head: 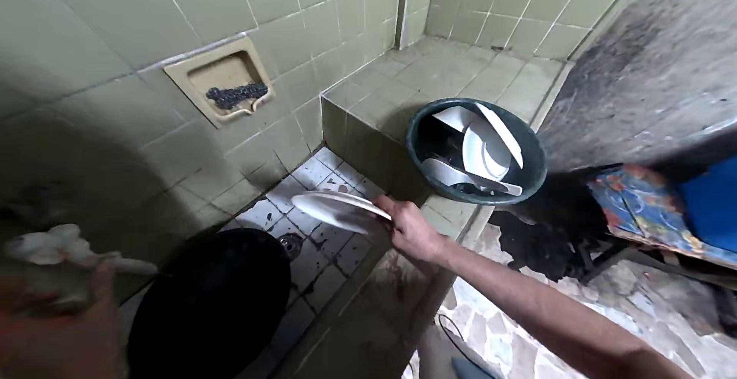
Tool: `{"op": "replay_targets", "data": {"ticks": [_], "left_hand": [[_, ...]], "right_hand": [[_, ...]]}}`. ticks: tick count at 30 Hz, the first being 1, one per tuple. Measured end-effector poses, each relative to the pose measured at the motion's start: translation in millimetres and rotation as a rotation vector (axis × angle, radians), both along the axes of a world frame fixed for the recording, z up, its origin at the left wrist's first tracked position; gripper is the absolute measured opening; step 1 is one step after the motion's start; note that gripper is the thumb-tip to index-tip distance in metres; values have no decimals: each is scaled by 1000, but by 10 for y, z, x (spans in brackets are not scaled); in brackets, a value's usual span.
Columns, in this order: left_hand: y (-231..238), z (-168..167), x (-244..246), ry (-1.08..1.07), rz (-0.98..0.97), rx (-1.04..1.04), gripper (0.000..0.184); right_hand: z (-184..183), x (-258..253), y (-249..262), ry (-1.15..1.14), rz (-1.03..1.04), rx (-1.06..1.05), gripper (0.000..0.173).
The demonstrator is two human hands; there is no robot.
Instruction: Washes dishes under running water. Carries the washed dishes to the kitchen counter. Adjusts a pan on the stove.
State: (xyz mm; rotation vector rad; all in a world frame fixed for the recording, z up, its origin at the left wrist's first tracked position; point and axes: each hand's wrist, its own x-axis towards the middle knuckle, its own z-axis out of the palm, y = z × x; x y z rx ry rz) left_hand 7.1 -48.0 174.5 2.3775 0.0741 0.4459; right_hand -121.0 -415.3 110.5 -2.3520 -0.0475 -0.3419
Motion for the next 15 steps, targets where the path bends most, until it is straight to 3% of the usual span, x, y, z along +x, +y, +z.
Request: {"op": "replay_targets", "data": {"ticks": [3, 4, 6, 8, 10, 12, 15], "left_hand": [[185, -1036, -51, 119, -346, 155, 60], [230, -1336, -36, 275, -505, 217, 56], [92, -1519, -22, 734, -693, 321, 50], [-201, -1422, 26, 759, -721, 283, 43], [-600, -1146, 67, 636, -656, -41, 50], [-1125, -764, 28, 622, -612, -416, 47], [-1837, -412, -96, 520, -707, -680, 37]], "right_hand": [[161, 40, -102, -79, 61, -36, 17], [265, 44, -152, -83, 85, -38, 16], [437, 42, -265, -121, 128, -44, 12], [620, 24, -419, -182, 197, -100, 19], [827, 15, -663, -306, 268, -233, 34], [1101, -67, -970, -410, 298, -379, 38], [1447, -246, -1492, -482, 261, -604, 37]]}}
